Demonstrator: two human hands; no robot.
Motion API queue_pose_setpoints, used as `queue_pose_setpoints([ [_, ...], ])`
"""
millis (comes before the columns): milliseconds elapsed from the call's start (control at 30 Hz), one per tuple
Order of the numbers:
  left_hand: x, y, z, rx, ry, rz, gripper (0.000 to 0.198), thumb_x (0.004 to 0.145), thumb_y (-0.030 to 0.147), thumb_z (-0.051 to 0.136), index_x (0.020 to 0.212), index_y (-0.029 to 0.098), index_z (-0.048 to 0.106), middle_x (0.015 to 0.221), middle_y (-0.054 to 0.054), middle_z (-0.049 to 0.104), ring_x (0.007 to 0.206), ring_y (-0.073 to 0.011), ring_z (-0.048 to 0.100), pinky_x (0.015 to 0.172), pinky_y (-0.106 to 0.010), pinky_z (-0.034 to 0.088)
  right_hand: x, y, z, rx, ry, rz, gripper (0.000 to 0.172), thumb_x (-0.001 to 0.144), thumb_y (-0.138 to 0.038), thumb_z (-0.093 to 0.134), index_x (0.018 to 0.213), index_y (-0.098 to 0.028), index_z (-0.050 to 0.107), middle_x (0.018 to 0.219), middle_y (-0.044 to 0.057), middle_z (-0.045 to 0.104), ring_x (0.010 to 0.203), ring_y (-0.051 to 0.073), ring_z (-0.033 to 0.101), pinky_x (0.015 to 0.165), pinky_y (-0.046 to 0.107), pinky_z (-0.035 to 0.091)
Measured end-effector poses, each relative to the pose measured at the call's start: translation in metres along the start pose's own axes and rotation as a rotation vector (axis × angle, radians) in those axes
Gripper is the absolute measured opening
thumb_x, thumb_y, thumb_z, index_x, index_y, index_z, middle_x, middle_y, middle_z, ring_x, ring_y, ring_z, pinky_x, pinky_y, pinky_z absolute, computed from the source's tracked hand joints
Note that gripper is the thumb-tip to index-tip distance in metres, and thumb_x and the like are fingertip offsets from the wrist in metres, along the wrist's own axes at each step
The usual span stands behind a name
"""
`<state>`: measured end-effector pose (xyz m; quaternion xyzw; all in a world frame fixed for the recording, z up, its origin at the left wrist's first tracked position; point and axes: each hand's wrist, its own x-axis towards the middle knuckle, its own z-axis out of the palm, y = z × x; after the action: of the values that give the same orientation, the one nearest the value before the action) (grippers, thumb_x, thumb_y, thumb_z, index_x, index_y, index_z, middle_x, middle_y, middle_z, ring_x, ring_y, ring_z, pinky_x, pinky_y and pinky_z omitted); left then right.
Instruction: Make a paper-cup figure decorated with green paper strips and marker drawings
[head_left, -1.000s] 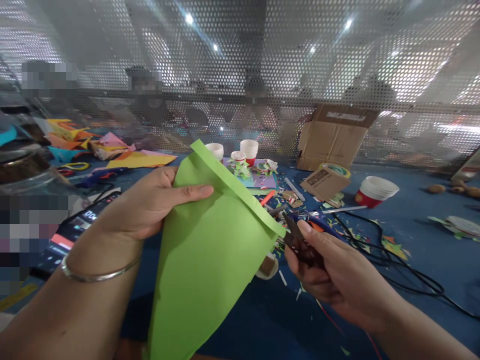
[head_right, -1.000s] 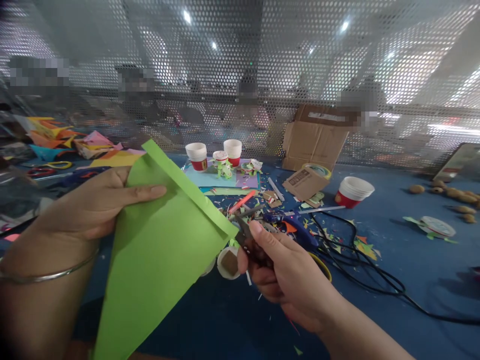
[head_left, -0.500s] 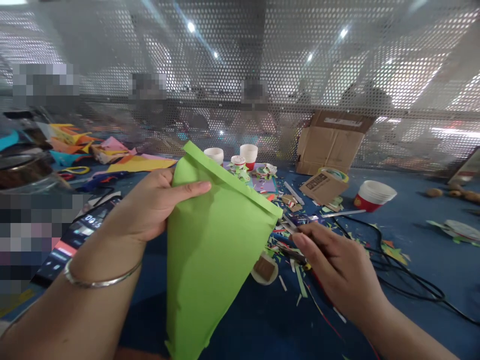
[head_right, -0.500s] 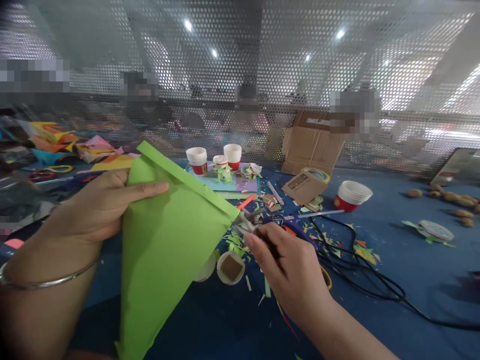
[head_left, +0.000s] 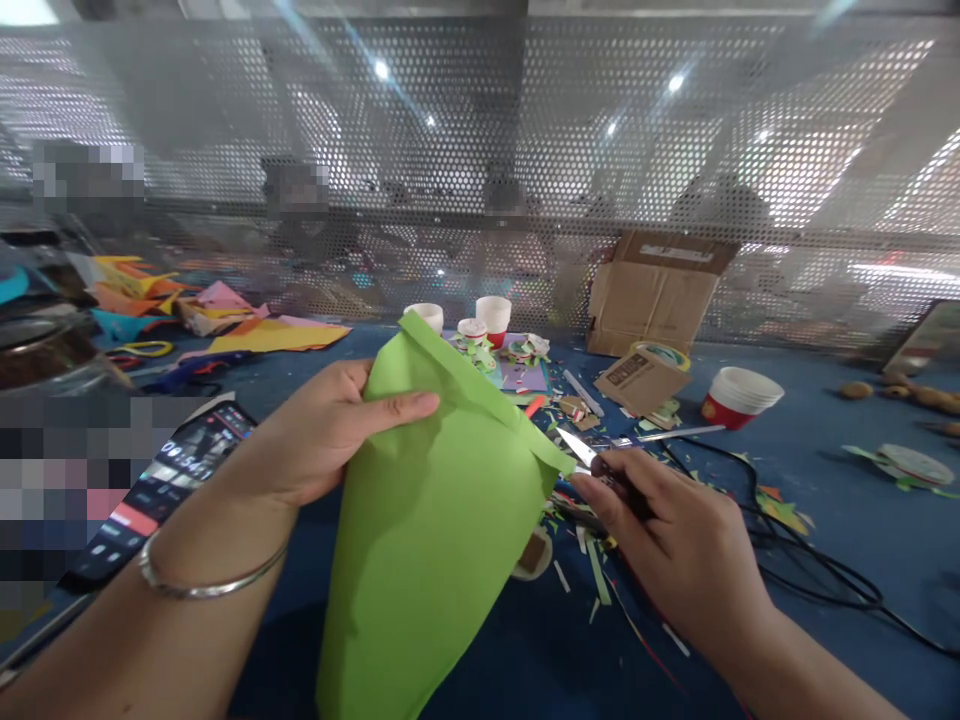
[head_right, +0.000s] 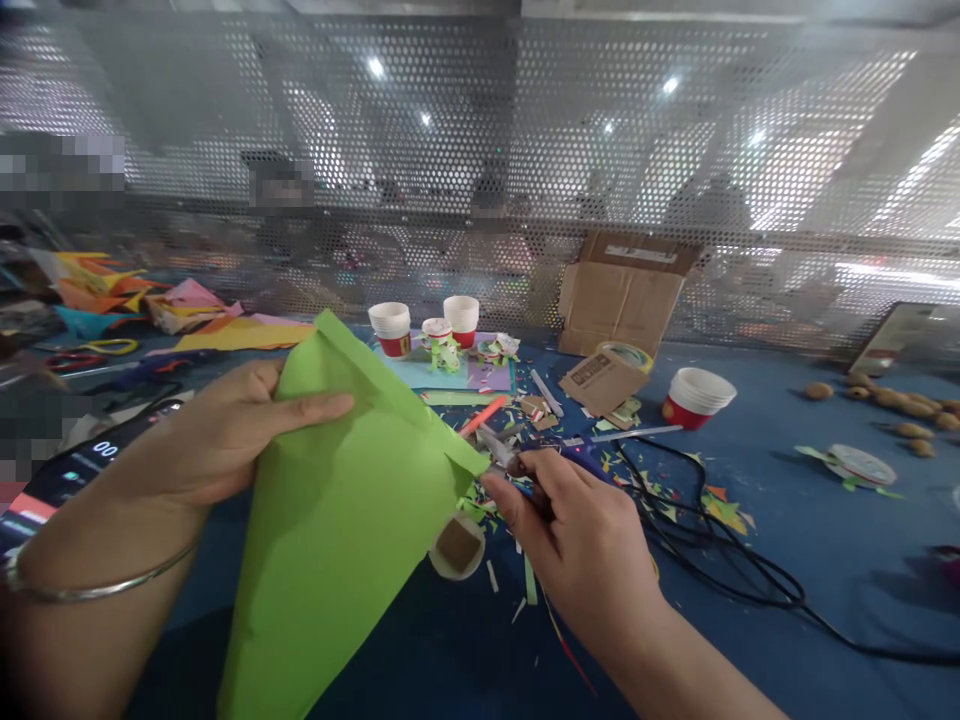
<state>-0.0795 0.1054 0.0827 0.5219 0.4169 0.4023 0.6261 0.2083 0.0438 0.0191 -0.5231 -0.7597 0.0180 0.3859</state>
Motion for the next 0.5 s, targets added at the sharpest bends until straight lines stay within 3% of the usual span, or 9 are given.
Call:
queue_pose_setpoints([
  [500,0.0020,-0.0020,0.0024,-0.011,-0.059,-0.006,0.014,0.083,0.026,0.083,0.092,0.016,0.080,0.088,-0.006,0.083,0.070,-0.0191,0.079,0.065,-0.026,0.065,-0.0019,0.0004,0.0009,-0.007,0.015,-0.087,0.024,0.104,-0.041,0.056,0.099,-0.021,0.066,0.077,0.001,0.073,0.067,0.015,0.070,0.060,0.026,0.044],
])
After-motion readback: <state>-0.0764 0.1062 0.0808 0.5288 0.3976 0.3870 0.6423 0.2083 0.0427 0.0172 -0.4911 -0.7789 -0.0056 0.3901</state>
